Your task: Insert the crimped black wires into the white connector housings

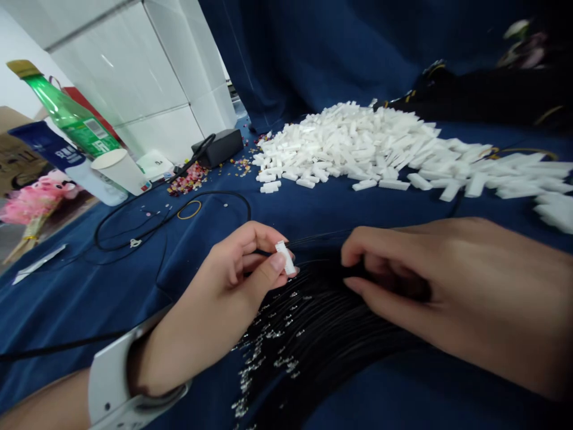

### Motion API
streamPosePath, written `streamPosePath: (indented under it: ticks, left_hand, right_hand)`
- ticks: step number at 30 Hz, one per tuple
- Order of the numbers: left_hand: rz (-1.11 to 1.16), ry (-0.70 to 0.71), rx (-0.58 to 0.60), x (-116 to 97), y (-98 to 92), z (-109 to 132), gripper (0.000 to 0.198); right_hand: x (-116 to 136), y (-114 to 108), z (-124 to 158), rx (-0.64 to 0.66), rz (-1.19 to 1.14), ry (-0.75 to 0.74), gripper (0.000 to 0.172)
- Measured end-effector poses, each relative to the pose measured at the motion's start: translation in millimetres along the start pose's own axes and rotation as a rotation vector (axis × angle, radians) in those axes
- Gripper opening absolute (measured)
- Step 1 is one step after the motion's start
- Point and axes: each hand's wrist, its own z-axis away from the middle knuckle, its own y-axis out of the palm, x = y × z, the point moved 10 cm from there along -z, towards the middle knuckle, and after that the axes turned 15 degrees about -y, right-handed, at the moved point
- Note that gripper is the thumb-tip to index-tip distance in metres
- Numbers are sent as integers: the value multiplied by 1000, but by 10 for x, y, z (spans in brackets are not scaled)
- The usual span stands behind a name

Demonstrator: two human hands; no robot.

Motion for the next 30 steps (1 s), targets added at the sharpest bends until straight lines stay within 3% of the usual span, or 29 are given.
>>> streamPosePath:
  ticks: [7,11,17,24,30]
  left_hand:
    - [22,10,29,-4,10,-25,9]
    - [24,24,36,15,8,-35,8]
    - [-50,58,56,-1,43,-16,6]
    - [-125,47,78,14,84,22,4]
    - [-136,27,47,-9,80,7,5]
  right_hand:
    - [191,92,-202,67,-101,-14,16]
    - [285,111,-209,66,-202,-88,8]
    - [376,157,-185,2,-228,-165,24]
    - [430,44,-117,-119,50,-237,20]
    - [453,29,-115,-132,190,-302,17]
